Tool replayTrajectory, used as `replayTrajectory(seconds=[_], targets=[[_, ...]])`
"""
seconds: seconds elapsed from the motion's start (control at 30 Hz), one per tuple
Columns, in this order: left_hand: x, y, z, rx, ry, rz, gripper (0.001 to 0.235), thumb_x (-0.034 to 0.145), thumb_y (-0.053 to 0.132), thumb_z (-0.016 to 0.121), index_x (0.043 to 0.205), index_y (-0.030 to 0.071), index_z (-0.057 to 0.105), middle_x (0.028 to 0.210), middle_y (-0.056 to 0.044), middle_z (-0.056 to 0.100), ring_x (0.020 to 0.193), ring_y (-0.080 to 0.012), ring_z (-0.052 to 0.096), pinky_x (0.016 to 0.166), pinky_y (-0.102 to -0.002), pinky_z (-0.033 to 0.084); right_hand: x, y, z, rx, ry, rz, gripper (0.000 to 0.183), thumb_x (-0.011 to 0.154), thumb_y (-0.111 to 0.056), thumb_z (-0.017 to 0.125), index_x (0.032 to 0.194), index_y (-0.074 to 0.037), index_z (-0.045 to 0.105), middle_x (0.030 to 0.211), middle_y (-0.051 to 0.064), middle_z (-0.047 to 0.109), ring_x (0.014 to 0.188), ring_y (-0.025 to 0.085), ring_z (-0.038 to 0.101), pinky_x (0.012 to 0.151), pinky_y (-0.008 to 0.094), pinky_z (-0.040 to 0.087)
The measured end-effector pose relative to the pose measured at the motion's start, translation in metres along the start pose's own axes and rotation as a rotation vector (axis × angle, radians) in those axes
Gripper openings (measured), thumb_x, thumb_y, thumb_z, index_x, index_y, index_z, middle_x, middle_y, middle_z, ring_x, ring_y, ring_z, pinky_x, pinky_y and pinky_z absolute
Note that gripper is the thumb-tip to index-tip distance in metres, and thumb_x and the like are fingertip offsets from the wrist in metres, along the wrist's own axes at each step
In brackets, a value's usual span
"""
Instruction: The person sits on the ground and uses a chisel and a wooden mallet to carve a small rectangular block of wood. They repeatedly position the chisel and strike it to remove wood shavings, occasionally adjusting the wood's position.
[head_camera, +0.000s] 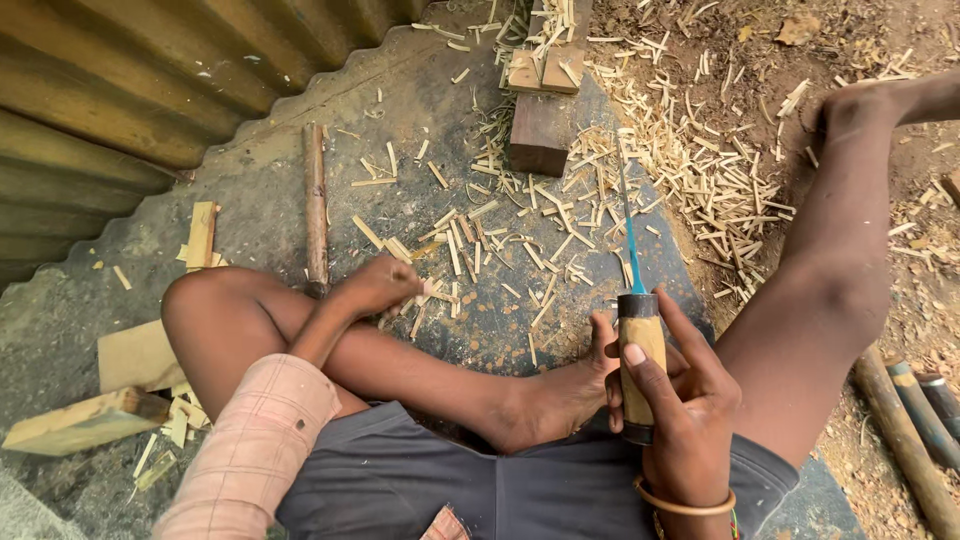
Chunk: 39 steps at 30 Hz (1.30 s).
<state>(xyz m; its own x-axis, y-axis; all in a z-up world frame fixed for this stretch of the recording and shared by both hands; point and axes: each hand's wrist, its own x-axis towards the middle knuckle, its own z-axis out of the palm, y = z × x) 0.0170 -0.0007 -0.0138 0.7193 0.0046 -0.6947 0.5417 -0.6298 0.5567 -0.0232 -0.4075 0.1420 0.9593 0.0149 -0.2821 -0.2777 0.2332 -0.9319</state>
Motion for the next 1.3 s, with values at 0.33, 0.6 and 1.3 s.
replayTrajectory(seconds=[0.33,0.6,1.3], targets=[[-0.048,0.045,-0.004,0.848,0.461,-0.249,0.06,0.095,0.065,0.059,0.103,0.009,0.08,0.117,-0.02,0.071,0.112,-0.0346,0.065,0.093,-0.051,0.047,-0.001,0.004,0.012,-0.047,0.017,-0.013,0.066,0.09,-0.004,0.066,0.154,0.003,0.048,0.091,0.02,0.073,0.06,0.017,0.064,0.041,0.029,0.048],[-0.004,0.051,-0.013,-0.08,0.349,0.012,0.059,0.09,0.061,0.059,0.098,0.005,0.075,0.088,-0.019,0.078,0.082,-0.0349,0.077,0.075,-0.05,0.058,0.006,0.023,0.011,-0.053,0.008,0.024,0.066,0.089,-0.005,0.068,0.152,0.0,0.05,0.095,0.02,0.073,0.061,0.017,0.065,0.042,0.029,0.049],[-0.027,0.052,0.016,0.187,0.344,0.332,0.025,0.093,0.033,0.068,0.091,0.009,0.075,0.076,-0.013,0.071,0.068,-0.0281,0.068,0.066,-0.043,0.053,0.023,0.047,0.004,-0.072,0.031,0.07,0.064,0.09,-0.006,0.067,0.151,0.0,0.049,0.09,0.017,0.071,0.058,0.018,0.062,0.042,0.029,0.049]])
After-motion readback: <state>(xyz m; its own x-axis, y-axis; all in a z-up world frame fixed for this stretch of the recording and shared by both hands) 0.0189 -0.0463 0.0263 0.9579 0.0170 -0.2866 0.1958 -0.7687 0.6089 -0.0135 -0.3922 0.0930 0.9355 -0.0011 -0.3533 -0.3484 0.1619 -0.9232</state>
